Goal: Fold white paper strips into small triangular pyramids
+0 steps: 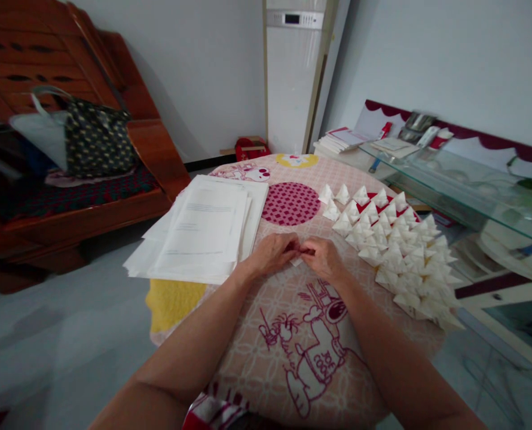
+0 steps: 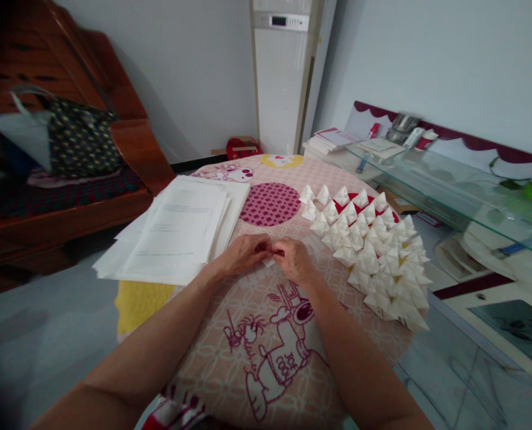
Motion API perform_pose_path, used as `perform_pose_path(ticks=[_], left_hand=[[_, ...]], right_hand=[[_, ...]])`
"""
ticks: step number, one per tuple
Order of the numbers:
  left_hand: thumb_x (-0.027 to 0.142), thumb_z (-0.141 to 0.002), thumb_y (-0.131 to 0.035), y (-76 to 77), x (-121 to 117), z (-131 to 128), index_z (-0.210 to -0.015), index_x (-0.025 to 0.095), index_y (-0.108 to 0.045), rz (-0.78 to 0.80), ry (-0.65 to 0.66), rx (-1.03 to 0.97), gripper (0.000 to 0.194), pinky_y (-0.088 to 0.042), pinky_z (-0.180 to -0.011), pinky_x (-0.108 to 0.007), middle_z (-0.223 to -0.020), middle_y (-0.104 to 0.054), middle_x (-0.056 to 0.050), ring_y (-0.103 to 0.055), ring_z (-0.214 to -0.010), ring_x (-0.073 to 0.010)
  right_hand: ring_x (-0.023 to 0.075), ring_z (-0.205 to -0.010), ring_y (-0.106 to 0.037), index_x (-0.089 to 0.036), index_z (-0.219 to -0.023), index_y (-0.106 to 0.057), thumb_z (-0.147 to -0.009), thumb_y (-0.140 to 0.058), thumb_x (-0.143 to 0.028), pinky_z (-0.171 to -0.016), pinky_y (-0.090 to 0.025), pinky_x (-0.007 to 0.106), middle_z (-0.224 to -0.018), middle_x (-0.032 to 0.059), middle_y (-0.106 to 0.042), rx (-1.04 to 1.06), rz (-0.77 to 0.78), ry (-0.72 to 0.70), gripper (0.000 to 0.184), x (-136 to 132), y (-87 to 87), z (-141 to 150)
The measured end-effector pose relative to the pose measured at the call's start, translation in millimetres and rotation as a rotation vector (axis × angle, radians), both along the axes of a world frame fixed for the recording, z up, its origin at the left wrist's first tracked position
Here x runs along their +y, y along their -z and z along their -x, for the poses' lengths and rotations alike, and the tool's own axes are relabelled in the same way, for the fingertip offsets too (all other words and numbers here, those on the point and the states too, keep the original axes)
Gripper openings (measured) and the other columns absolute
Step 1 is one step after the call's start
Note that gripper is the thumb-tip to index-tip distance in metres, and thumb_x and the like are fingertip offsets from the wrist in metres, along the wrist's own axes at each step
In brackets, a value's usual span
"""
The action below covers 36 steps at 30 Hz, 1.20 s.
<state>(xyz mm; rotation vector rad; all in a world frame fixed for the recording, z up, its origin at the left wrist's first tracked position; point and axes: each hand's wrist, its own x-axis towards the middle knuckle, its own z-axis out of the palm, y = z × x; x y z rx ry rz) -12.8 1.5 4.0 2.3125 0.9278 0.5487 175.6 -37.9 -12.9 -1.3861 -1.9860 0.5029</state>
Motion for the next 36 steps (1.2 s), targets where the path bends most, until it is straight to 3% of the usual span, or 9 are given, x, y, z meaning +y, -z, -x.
perform_pose_path(ticks=[6, 10, 19, 30, 36], left_hand=[[0.021, -0.087, -0.06, -2.1, 6.3, 7.3, -0.082, 0.017, -0.064, 0.072, -0.019, -0.021, 0.007, -0.035, -0.063, -0.025, -0.072, -0.064, 0.0, -0.053, -0.066, -0.0129], [0.025, -0.086, -0.061, -2.3, 11.9, 13.9, -0.082, 0.015, -0.066, 0.155, -0.012, -0.075, 0.012, -0.037, -0.062, -0.024, -0.073, -0.065, 0.0, -0.054, -0.067, -0.0122], [0.027, -0.084, -0.061, -3.5, 14.7, 15.9, -0.079, 0.014, -0.065, 0.205, -0.018, -0.119, 0.015, -0.036, -0.058, -0.022, -0.069, -0.062, 0.0, -0.051, -0.062, -0.0102], [0.021, -0.077, -0.06, -3.8, 20.0, 20.6, -0.085, 0.014, -0.066, 0.298, -0.01, -0.147, 0.012, -0.045, -0.064, -0.024, -0.077, -0.069, -0.002, -0.06, -0.069, -0.0126], [0.014, -0.069, -0.057, -2.3, 24.0, 22.7, -0.088, 0.014, -0.065, 0.354, 0.011, -0.169, 0.02, -0.05, -0.071, -0.026, -0.087, -0.072, -0.004, -0.065, -0.079, -0.0142]], right_hand=[[0.0164, -0.069, -0.059, -0.02, -0.062, -0.064, -0.076, -0.07, -0.008, -0.069, -0.043, 0.029, -0.069, 0.0011, -0.065, 0.062, -0.003, -0.017, 0.02, -0.1, -0.2, -2.6], [0.016, -0.068, -0.058, -0.02, -0.067, -0.064, -0.076, -0.07, -0.008, -0.066, -0.042, 0.028, -0.071, 0.0012, -0.066, 0.081, 0.022, 0.012, 0.016, -1.4, -0.1, -2.0], [0.0209, -0.079, -0.061, -0.021, -0.071, -0.069, -0.081, -0.068, -0.011, -0.071, -0.042, 0.032, -0.081, 0.0079, -0.07, -0.198, 0.005, 0.044, 0.014, 1.4, -3.2, 13.9], [0.0161, -0.076, -0.061, -0.02, -0.083, -0.078, -0.088, -0.066, -0.017, -0.069, -0.04, 0.027, -0.086, 0.0055, -0.071, -0.335, 0.078, 0.06, 0.013, -3.8, -17.0, 21.0], [0.0172, -0.079, -0.062, -0.023, -0.09, -0.08, -0.094, -0.065, -0.026, -0.068, -0.039, 0.027, -0.086, 0.0055, -0.069, -0.415, 0.093, 0.069, 0.016, -4.4, -16.8, 26.0]])
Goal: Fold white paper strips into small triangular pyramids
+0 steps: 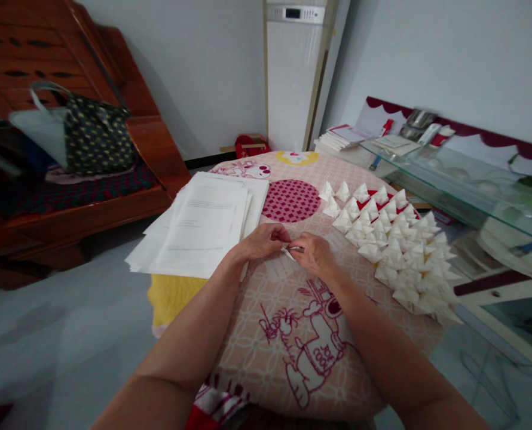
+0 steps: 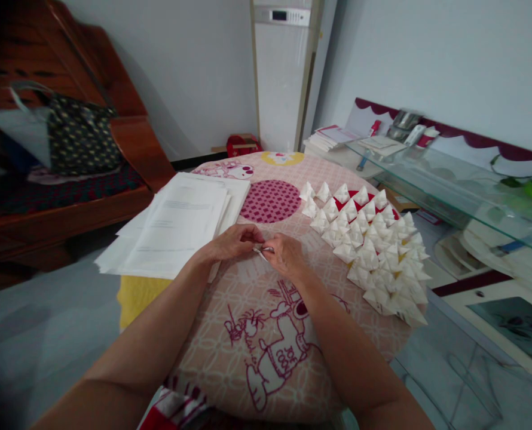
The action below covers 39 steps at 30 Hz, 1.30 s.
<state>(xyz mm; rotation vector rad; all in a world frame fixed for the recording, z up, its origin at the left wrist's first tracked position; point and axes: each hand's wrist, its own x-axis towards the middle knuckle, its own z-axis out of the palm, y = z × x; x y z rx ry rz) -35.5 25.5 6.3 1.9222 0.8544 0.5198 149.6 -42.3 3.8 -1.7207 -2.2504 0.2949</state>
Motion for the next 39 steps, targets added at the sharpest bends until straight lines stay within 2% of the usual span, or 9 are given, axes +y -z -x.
perform_pose_path(ticks=[4, 9, 13, 19, 24, 30, 35, 39], left_hand=[[0.013, -0.066, -0.057, 2.2, 1.9, 1.1, -0.089, 0.014, -0.065, 0.026, 0.006, -0.018, 0.024, -0.051, -0.073, -0.026, -0.089, -0.072, -0.004, -0.066, -0.081, -0.0149], [0.009, -0.065, -0.054, 0.0, 0.7, 3.5, -0.079, 0.014, -0.066, 0.012, 0.028, -0.022, 0.02, -0.047, -0.067, -0.023, -0.079, -0.069, -0.001, -0.061, -0.073, -0.0118], [0.008, -0.067, -0.051, -2.6, -1.7, 3.5, -0.076, 0.014, -0.07, -0.015, 0.059, -0.01, 0.022, -0.046, -0.069, -0.023, -0.076, -0.07, -0.001, -0.061, -0.071, -0.0113], [0.021, -0.075, -0.06, 1.3, -2.1, 3.6, -0.068, 0.013, -0.066, -0.057, 0.019, 0.007, 0.012, -0.039, -0.06, -0.022, -0.07, -0.067, 0.0, -0.053, -0.062, -0.0095], [0.019, -0.07, -0.065, 3.6, 0.8, 9.1, -0.077, 0.013, -0.069, -0.075, 0.091, 0.037, 0.01, -0.039, -0.061, -0.021, -0.07, -0.065, 0.001, -0.052, -0.063, -0.0092], [0.019, -0.073, -0.065, -3.5, -2.2, 8.9, -0.074, 0.013, -0.069, -0.124, 0.074, 0.088, 0.007, -0.036, -0.058, -0.021, -0.068, -0.064, 0.001, -0.049, -0.061, -0.0087], [0.025, -0.083, -0.06, -5.8, -7.7, 1.5, -0.075, 0.014, -0.07, -0.225, 0.018, 0.116, 0.017, -0.036, -0.059, -0.022, -0.063, -0.061, 0.001, -0.049, -0.059, -0.0093], [0.019, -0.078, -0.063, -6.2, -9.3, -0.7, -0.083, 0.014, -0.072, -0.224, 0.0, 0.132, 0.012, -0.039, -0.061, -0.022, -0.068, -0.066, 0.0, -0.054, -0.062, -0.0101]], right_hand=[[0.0181, -0.081, -0.063, -0.024, -0.095, -0.081, -0.095, -0.065, -0.031, -0.069, -0.04, 0.028, -0.088, 0.0063, -0.07, -0.007, 0.02, 0.008, 0.018, 0.1, -0.3, 0.8], [0.0188, -0.082, -0.064, -0.025, -0.099, -0.082, -0.094, -0.066, -0.03, -0.07, -0.041, 0.028, -0.089, 0.0066, -0.07, 0.021, 0.007, -0.001, 0.017, 0.7, 1.6, -0.1], [0.0187, -0.081, -0.064, -0.025, -0.098, -0.082, -0.093, -0.068, -0.029, -0.07, -0.042, 0.028, -0.088, 0.0064, -0.07, 0.035, -0.011, -0.006, 0.016, 1.5, 3.6, -0.8], [0.0186, -0.082, -0.065, -0.025, -0.102, -0.082, -0.093, -0.068, -0.03, -0.071, -0.043, 0.028, -0.09, 0.0068, -0.071, 0.031, 0.002, 0.003, 0.018, 1.8, 3.1, 0.0], [0.0192, -0.082, -0.065, -0.025, -0.1, -0.082, -0.094, -0.066, -0.03, -0.072, -0.044, 0.028, -0.091, 0.0071, -0.071, 0.017, -0.002, -0.009, 0.018, 1.3, 3.3, -0.5], [0.0191, -0.086, -0.066, -0.026, -0.099, -0.081, -0.094, -0.067, -0.03, -0.075, -0.045, 0.028, -0.092, 0.0068, -0.071, 0.013, -0.005, -0.005, 0.016, 0.5, 3.4, -0.3], [0.0188, -0.086, -0.065, -0.024, -0.098, -0.081, -0.095, -0.065, -0.031, -0.076, -0.044, 0.028, -0.092, 0.0067, -0.071, 0.0, 0.005, 0.013, 0.018, 0.9, 3.2, 0.8], [0.0204, -0.088, -0.065, -0.022, -0.102, -0.081, -0.093, -0.068, -0.032, -0.076, -0.044, 0.029, -0.094, 0.0078, -0.07, 0.001, 0.026, 0.012, 0.019, 1.1, 1.7, 1.0]])
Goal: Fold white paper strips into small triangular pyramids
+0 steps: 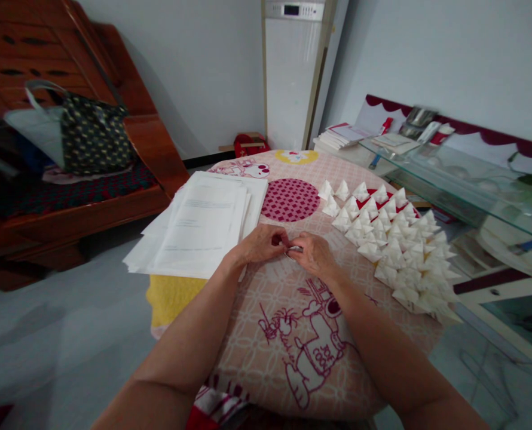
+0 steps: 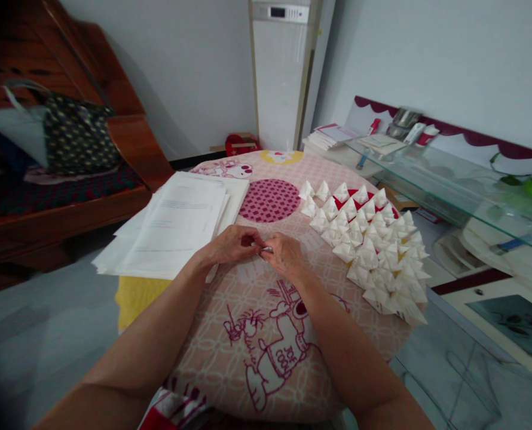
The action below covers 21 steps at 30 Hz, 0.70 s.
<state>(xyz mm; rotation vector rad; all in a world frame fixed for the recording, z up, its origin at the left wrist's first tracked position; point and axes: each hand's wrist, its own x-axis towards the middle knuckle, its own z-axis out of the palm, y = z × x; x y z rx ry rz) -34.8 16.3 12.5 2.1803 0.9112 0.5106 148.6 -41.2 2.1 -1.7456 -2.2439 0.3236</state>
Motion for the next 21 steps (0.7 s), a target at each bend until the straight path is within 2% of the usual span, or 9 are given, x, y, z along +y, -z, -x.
perform_pose_path(ticks=[5, 10, 14, 18, 21], left_hand=[[0.021, -0.075, -0.067, -0.1, 1.1, 1.1, -0.087, 0.015, -0.07, 0.018, 0.011, 0.004, 0.014, -0.042, -0.064, -0.023, -0.072, -0.068, 0.0, -0.058, -0.066, -0.0114], [0.015, -0.077, -0.064, 4.7, -5.1, -15.4, -0.09, 0.014, -0.071, -0.03, -0.145, 0.066, 0.015, -0.046, -0.068, -0.026, -0.08, -0.072, -0.004, -0.062, -0.073, -0.0148], [0.011, -0.076, -0.06, 7.9, -11.1, -30.2, -0.097, 0.014, -0.074, -0.075, -0.275, 0.162, 0.025, -0.05, -0.076, -0.029, -0.087, -0.075, -0.006, -0.066, -0.079, -0.0184], [0.011, -0.077, -0.06, 8.4, -12.0, -31.6, -0.1, 0.014, -0.075, -0.12, -0.332, 0.21, 0.028, -0.052, -0.081, -0.03, -0.091, -0.076, -0.007, -0.068, -0.084, -0.0201], [0.005, -0.072, -0.058, 8.3, -10.4, -27.6, -0.098, 0.015, -0.074, -0.122, -0.305, 0.206, 0.032, -0.052, -0.081, -0.03, -0.094, -0.076, -0.007, -0.068, -0.085, -0.0196]], right_hand=[[0.0216, -0.089, -0.065, -0.022, -0.104, -0.081, -0.092, -0.069, -0.032, -0.078, -0.045, 0.031, -0.095, 0.0088, -0.07, 0.003, 0.011, 0.006, 0.019, -0.7, -2.0, 0.2], [0.0209, -0.087, -0.065, -0.023, -0.104, -0.081, -0.094, -0.065, -0.029, -0.076, -0.044, 0.03, -0.095, 0.0084, -0.07, 0.009, 0.012, -0.005, 0.02, -1.0, -0.6, 0.2], [0.0199, -0.085, -0.065, -0.022, -0.102, -0.08, -0.094, -0.063, -0.029, -0.074, -0.042, 0.029, -0.093, 0.008, -0.07, 0.01, -0.004, 0.001, 0.021, -0.4, 2.2, 0.4], [0.0194, -0.086, -0.065, -0.022, -0.101, -0.08, -0.093, -0.064, -0.029, -0.075, -0.043, 0.028, -0.094, 0.0072, -0.071, 0.021, -0.018, 0.013, 0.019, 0.2, 4.0, 0.6], [0.0201, -0.087, -0.065, -0.019, -0.093, -0.079, -0.091, -0.067, -0.029, -0.076, -0.043, 0.029, -0.093, 0.0077, -0.072, 0.048, -0.029, 0.019, 0.015, 0.4, 4.1, -0.7]])
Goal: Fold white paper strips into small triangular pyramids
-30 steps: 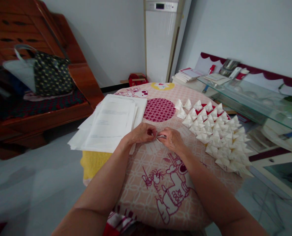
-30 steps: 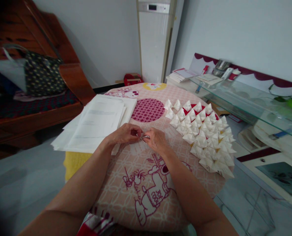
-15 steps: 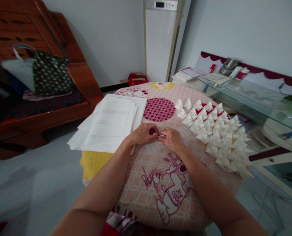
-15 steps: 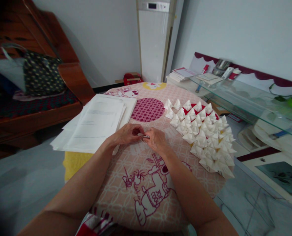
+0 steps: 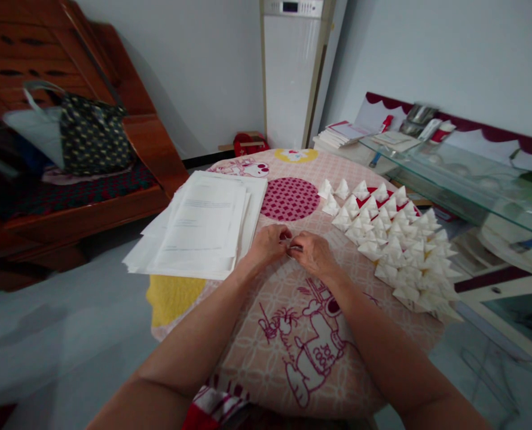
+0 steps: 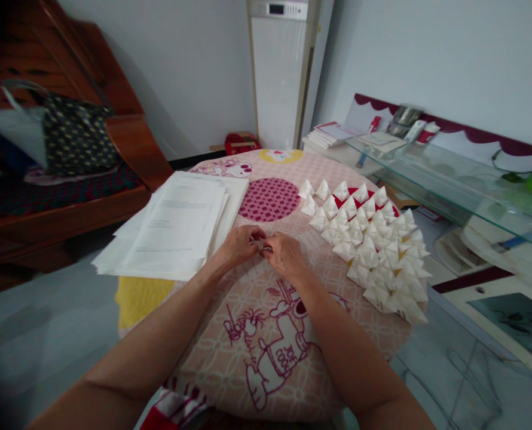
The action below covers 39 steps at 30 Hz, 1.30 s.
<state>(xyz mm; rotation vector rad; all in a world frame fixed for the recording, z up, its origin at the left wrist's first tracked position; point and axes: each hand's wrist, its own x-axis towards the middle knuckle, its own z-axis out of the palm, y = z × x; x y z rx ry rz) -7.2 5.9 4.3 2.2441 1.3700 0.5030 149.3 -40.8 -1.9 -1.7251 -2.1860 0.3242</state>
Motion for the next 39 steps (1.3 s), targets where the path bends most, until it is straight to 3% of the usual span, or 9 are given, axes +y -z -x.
perform_pose_path(ticks=[5, 12, 20, 26, 32, 39], left_hand=[[-0.001, -0.065, -0.053, 1.6, 1.3, 3.8, -0.094, 0.015, -0.07, -0.036, 0.084, -0.081, 0.037, -0.051, -0.079, -0.028, -0.093, -0.074, -0.005, -0.066, -0.085, -0.0182], [0.0, -0.066, -0.055, 2.8, -0.1, 4.8, -0.093, 0.017, -0.069, -0.05, 0.19, -0.109, 0.034, -0.05, -0.081, -0.029, -0.091, -0.071, -0.004, -0.064, -0.083, -0.0173], [0.015, -0.081, -0.064, 5.9, -0.6, 2.4, -0.09, 0.018, -0.072, -0.067, 0.184, -0.032, 0.012, -0.05, -0.086, -0.031, -0.095, -0.072, -0.006, -0.065, -0.09, -0.0197], [0.011, -0.078, -0.064, 8.4, 2.0, 0.9, -0.089, 0.019, -0.071, -0.066, 0.198, -0.01, 0.015, -0.05, -0.089, -0.03, -0.094, -0.071, -0.004, -0.065, -0.091, -0.0188], [0.012, -0.079, -0.064, 6.5, 0.5, 0.6, -0.088, 0.018, -0.071, -0.068, 0.199, -0.011, 0.013, -0.05, -0.088, -0.031, -0.095, -0.07, -0.006, -0.064, -0.091, -0.0196], [0.012, -0.078, -0.064, 3.9, -0.1, -1.0, -0.086, 0.017, -0.07, -0.045, 0.187, -0.014, 0.011, -0.047, -0.084, -0.031, -0.092, -0.07, -0.007, -0.063, -0.088, -0.0204]], right_hand=[[0.0202, -0.088, -0.066, -0.017, -0.088, -0.077, -0.088, -0.07, -0.02, -0.079, -0.045, 0.029, -0.092, 0.0083, -0.074, 0.108, 0.007, 0.001, 0.008, 0.3, -3.2, -5.1], [0.0169, -0.08, -0.064, -0.019, -0.082, -0.073, -0.082, -0.069, -0.01, -0.076, -0.046, 0.028, -0.088, 0.0047, -0.074, 0.253, 0.005, 0.001, 0.009, -0.1, -0.5, -14.1], [0.0147, -0.071, -0.058, -0.017, -0.074, -0.07, -0.086, -0.063, -0.016, -0.068, -0.042, 0.026, -0.076, 0.0038, -0.069, 0.299, -0.044, -0.034, 0.014, -0.7, 0.2, -16.7], [0.0136, -0.064, -0.055, -0.018, -0.064, -0.068, -0.08, -0.059, -0.015, -0.064, -0.04, 0.026, -0.066, 0.0011, -0.065, 0.338, -0.085, -0.011, 0.019, 1.0, 0.8, -21.0], [0.014, -0.057, -0.055, -0.019, -0.07, -0.069, -0.073, -0.057, -0.016, -0.055, -0.041, 0.024, -0.06, -0.0007, -0.063, 0.504, 0.021, 0.106, 0.013, 2.0, 3.4, -27.2], [0.0148, -0.062, -0.059, -0.019, -0.087, -0.076, -0.072, -0.056, -0.014, -0.059, -0.045, 0.026, -0.071, 0.0012, -0.071, 0.536, 0.085, 0.067, 0.025, -2.8, -2.1, -34.8]])
